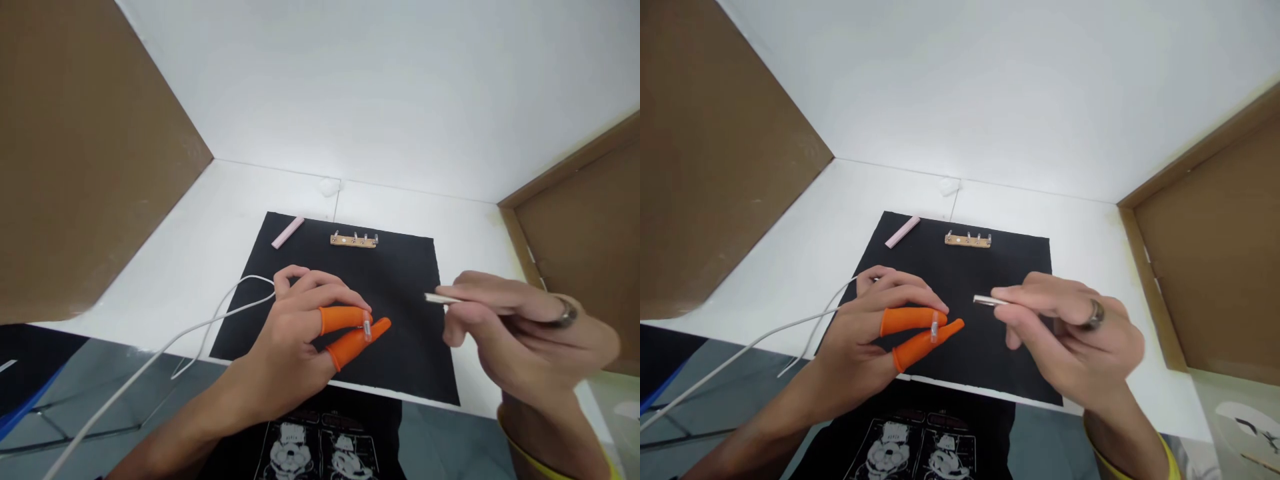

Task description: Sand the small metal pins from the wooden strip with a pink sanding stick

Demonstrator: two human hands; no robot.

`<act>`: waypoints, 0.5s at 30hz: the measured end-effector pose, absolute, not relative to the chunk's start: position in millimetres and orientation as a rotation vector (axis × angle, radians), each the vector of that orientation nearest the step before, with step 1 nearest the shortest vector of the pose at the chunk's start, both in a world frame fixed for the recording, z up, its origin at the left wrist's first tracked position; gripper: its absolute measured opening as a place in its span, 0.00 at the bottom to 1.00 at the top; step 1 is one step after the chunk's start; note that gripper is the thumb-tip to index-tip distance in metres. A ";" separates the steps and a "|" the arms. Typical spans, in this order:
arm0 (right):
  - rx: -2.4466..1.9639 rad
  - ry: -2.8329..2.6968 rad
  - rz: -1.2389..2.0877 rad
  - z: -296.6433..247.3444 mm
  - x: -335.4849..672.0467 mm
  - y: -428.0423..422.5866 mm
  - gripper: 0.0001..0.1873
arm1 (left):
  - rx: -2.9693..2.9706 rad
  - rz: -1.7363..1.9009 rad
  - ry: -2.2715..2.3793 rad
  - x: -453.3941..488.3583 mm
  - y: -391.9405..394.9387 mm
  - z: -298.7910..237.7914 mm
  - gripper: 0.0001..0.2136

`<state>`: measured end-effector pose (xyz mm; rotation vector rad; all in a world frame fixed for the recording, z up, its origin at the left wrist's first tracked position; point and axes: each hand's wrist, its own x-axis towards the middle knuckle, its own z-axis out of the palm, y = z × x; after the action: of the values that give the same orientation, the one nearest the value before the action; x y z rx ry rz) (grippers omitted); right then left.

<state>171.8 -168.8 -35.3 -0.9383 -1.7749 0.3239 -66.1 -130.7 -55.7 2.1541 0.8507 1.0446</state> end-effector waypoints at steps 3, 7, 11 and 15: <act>-0.998 -1.974 0.380 -30.6 164.8 -180.8 0.06 | 2.145 1.049 0.855 -65.4 -129.2 -55.6 0.04; -1.026 -2.274 0.418 -21.5 157.7 -187.6 0.19 | 2.109 1.029 0.836 -65.3 -127.5 -56.4 0.06; -1.056 -1.982 0.225 -22.3 167.9 -177.7 0.07 | 2.078 0.980 0.785 -64.3 -127.5 -56.0 0.07; -1.070 -2.266 0.129 -25.2 164.6 -194.4 0.09 | 2.056 0.966 0.766 -63.8 -127.0 -51.5 0.07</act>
<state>164.6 -194.4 -25.2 -1.0700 -2.2661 0.1292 -63.8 -127.0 -51.5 2.0563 0.7659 0.9660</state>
